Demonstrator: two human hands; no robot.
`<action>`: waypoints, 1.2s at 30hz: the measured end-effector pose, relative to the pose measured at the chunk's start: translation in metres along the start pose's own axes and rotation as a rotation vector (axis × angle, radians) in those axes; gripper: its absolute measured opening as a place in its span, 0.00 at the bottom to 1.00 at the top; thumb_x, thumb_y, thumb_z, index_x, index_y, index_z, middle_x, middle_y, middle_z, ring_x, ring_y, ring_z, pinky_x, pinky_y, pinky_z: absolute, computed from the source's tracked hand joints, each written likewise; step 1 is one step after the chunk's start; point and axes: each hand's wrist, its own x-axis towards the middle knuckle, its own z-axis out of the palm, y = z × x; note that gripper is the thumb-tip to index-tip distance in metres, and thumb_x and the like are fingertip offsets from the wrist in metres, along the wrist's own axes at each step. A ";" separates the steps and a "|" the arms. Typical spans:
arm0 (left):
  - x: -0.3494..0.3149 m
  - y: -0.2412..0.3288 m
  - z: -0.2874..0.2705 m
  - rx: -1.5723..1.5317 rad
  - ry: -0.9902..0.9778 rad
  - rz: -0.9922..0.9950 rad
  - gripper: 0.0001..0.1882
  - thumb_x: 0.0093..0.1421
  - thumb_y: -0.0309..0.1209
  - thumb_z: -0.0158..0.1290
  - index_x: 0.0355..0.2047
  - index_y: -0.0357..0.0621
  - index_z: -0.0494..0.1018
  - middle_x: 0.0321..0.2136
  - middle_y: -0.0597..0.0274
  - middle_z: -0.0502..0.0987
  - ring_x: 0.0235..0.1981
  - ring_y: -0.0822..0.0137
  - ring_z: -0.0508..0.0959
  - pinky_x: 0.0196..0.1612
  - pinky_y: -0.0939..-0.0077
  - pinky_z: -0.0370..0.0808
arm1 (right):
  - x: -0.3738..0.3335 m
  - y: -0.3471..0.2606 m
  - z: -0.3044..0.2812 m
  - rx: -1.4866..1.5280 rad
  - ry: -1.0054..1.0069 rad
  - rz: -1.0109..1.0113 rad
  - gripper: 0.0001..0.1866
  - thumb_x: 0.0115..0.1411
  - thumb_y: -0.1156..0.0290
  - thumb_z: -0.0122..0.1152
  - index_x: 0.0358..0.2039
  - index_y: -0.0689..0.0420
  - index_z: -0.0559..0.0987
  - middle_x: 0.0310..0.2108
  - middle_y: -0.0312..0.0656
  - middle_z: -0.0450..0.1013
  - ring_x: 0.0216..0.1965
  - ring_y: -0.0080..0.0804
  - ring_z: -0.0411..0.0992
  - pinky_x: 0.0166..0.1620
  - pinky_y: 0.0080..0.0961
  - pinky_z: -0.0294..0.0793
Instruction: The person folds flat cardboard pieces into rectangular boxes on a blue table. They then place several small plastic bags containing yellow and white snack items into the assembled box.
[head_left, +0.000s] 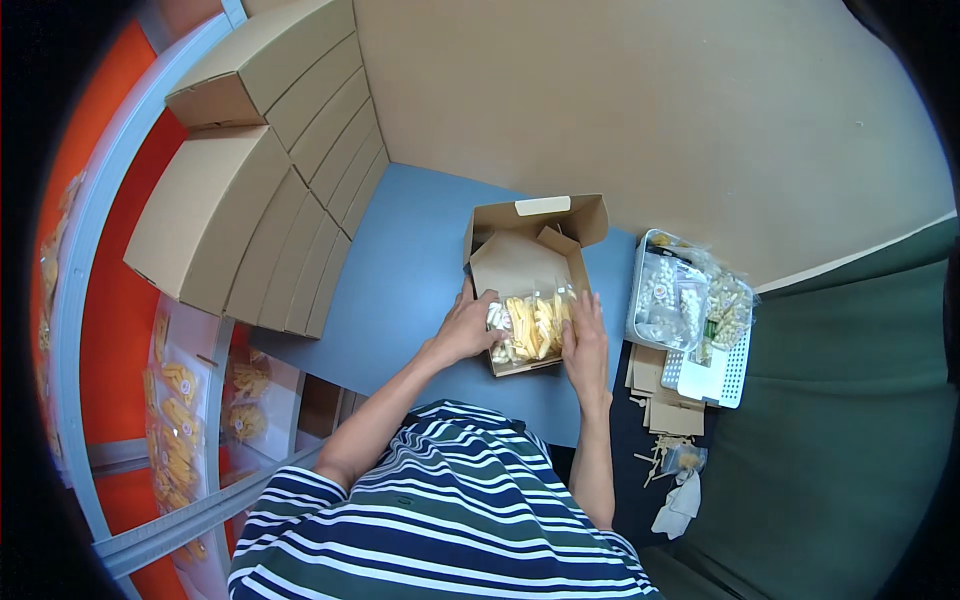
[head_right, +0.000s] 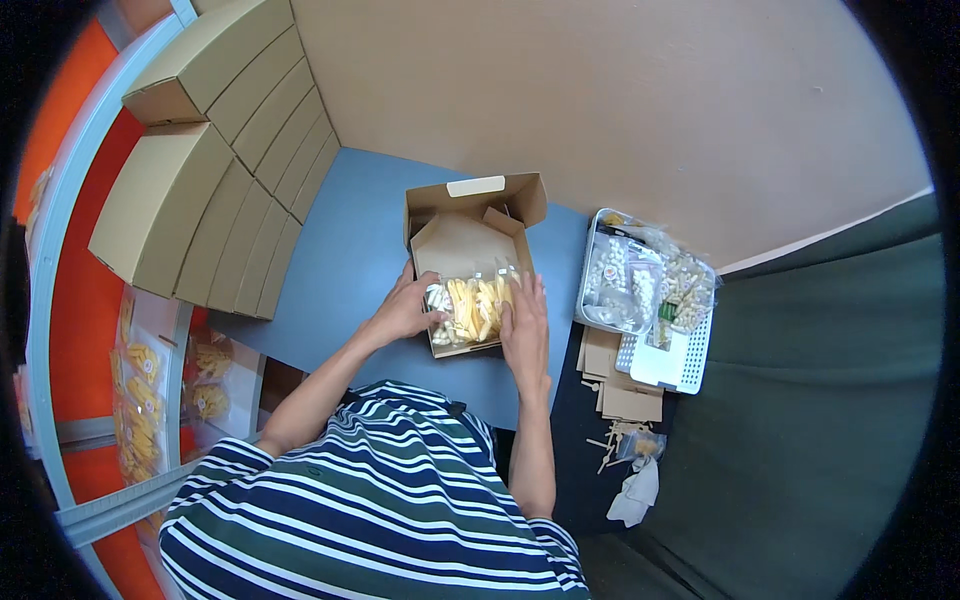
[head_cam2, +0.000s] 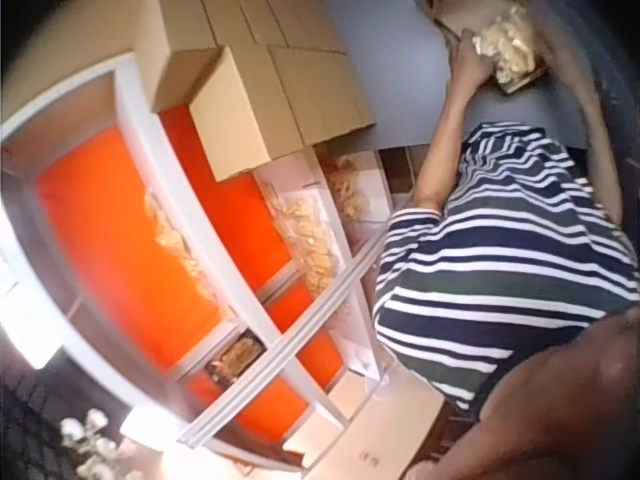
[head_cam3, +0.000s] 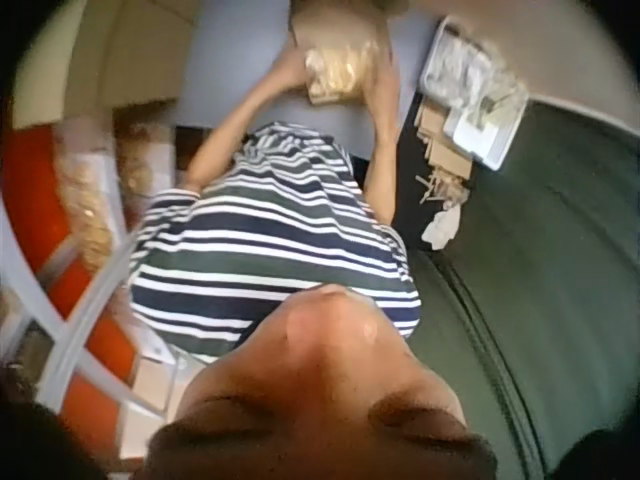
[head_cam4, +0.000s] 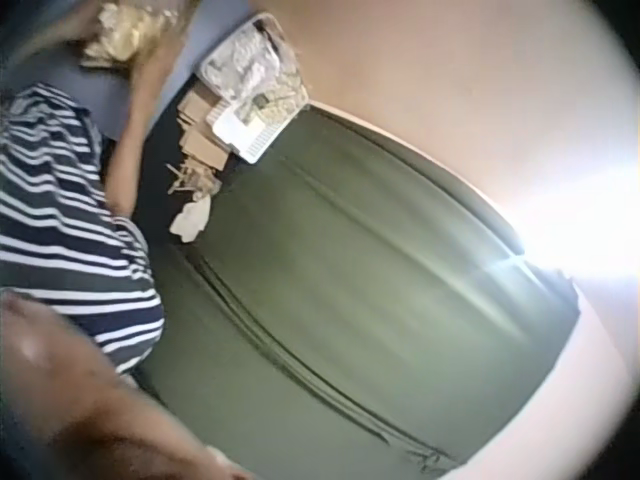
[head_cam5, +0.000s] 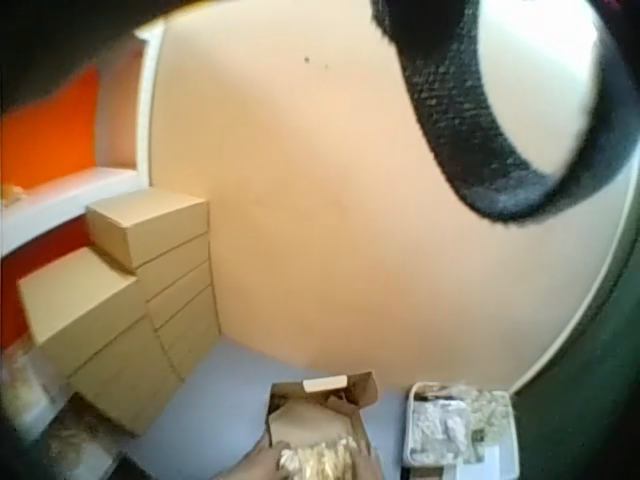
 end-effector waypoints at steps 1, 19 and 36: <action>0.000 0.009 -0.001 0.031 -0.019 -0.039 0.43 0.53 0.37 0.74 0.66 0.35 0.69 0.71 0.26 0.55 0.71 0.28 0.63 0.73 0.45 0.65 | -0.002 0.005 0.003 -0.041 -0.075 -0.017 0.23 0.70 0.75 0.57 0.64 0.67 0.76 0.66 0.59 0.72 0.72 0.64 0.62 0.78 0.55 0.51; 0.012 0.057 0.039 0.407 0.045 0.146 0.37 0.75 0.48 0.47 0.74 0.32 0.60 0.68 0.23 0.64 0.73 0.23 0.56 0.73 0.22 0.45 | -0.021 0.007 0.002 -0.265 -0.405 -0.133 0.32 0.75 0.57 0.55 0.74 0.60 0.66 0.79 0.60 0.51 0.79 0.64 0.49 0.79 0.55 0.46; 0.048 0.048 0.061 0.358 0.169 0.182 0.28 0.71 0.41 0.50 0.64 0.34 0.71 0.55 0.36 0.74 0.58 0.41 0.72 0.57 0.31 0.63 | -0.030 0.031 -0.008 0.272 0.140 0.280 0.15 0.67 0.75 0.66 0.53 0.66 0.85 0.51 0.56 0.82 0.41 0.44 0.85 0.43 0.32 0.84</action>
